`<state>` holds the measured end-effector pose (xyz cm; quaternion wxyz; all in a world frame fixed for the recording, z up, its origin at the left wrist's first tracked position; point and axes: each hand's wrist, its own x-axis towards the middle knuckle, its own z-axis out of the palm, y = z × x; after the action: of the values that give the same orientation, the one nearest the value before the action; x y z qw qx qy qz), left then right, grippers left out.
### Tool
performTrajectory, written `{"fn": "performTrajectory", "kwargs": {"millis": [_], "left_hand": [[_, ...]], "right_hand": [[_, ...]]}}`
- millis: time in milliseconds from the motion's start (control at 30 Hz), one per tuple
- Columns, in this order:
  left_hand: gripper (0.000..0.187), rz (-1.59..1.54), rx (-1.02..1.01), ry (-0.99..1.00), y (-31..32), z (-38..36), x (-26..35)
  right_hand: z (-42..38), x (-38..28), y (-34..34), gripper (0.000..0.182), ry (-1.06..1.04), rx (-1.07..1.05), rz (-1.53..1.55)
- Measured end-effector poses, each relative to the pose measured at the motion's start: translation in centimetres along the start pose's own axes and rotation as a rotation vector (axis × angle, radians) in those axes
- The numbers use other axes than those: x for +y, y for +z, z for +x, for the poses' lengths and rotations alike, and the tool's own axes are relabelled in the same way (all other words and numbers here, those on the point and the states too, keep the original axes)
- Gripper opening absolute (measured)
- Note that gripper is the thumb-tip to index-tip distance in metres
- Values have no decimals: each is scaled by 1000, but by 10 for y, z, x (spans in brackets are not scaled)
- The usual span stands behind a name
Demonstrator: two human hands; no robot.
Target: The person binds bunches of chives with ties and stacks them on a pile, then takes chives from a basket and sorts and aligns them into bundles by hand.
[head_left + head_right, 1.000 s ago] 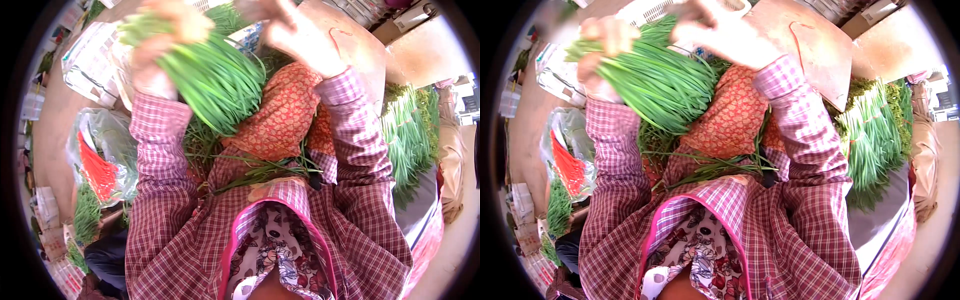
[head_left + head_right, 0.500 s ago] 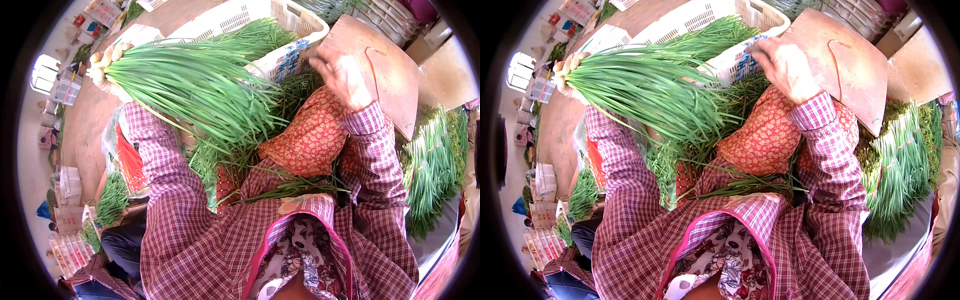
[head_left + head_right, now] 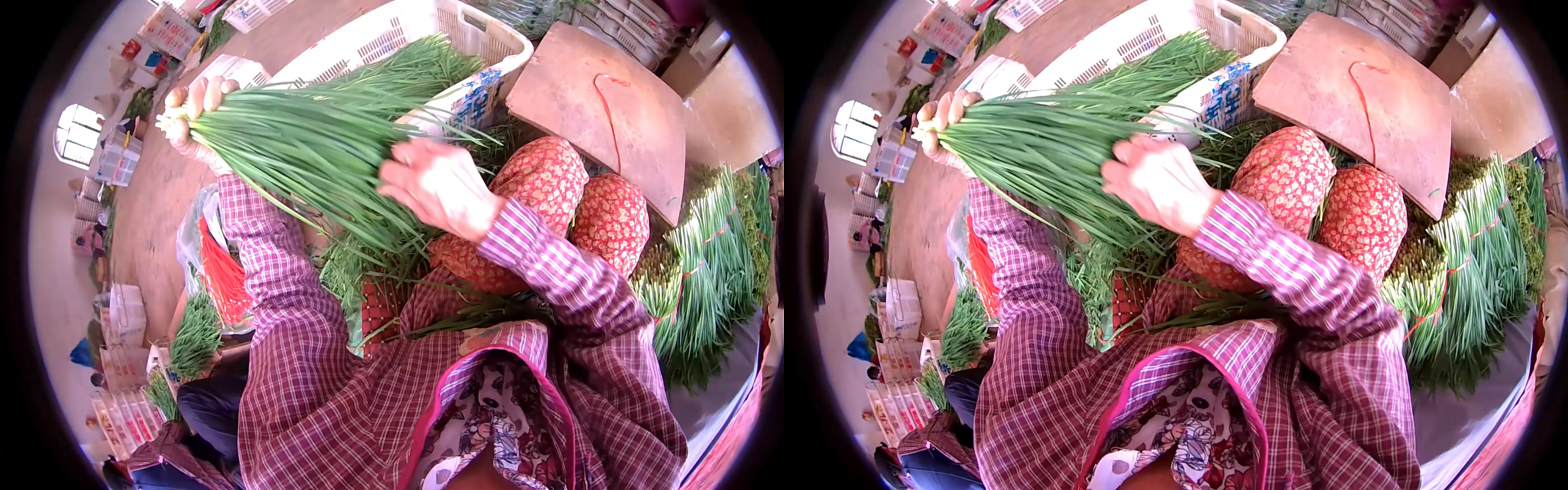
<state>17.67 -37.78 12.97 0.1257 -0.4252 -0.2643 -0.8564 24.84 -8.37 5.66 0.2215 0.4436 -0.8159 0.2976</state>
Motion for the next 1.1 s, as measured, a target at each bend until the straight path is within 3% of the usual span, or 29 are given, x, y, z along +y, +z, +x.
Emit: {"fn": "performTrajectory", "kwargs": {"millis": [67, 133, 167, 200, 267, 333, 400, 533, 733, 800, 1067, 1100], "left_hand": [[24, -59, -40, -40, -6, -1, 2], [23, -170, -77, -3, -13, -1, 6], [24, -183, -90, 14, -13, 1, 8], [28, -260, -211, -24, -20, 3, 11], [27, -251, -226, -25, -26, 6, 18], [27, -285, -229, -40, -22, 7, 16], [27, -319, -232, -54, -18, 8, 14], [27, -274, -147, -38, -12, 9, 13], [29, -259, -263, -48, -11, 12, 11], [30, -254, -262, -47, -14, 13, 12], [27, -313, -300, -53, -13, 15, 6], [26, -337, -234, -40, -10, 12, 5]], "right_hand": [[-29, 0, -6, 15, 37, -174, -70], [-58, 7, -16, 19, 169, -678, -56], [-66, 10, -29, 23, 162, -679, -4], [-63, 11, -43, 26, 234, -640, 71], [-52, 17, -67, 25, 200, -288, 50], [-31, 23, -77, 20, 233, 59, 298], [-14, 21, -90, 17, 345, 140, 310], [-5, 39, -75, 17, 357, 142, 167], [-7, 58, -51, 19, 392, 46, 71], [-4, 55, -48, 23, 288, 44, 242], [16, 42, -36, 22, 375, 89, 300], [16, 43, -32, 22, 392, 140, 423]]}}
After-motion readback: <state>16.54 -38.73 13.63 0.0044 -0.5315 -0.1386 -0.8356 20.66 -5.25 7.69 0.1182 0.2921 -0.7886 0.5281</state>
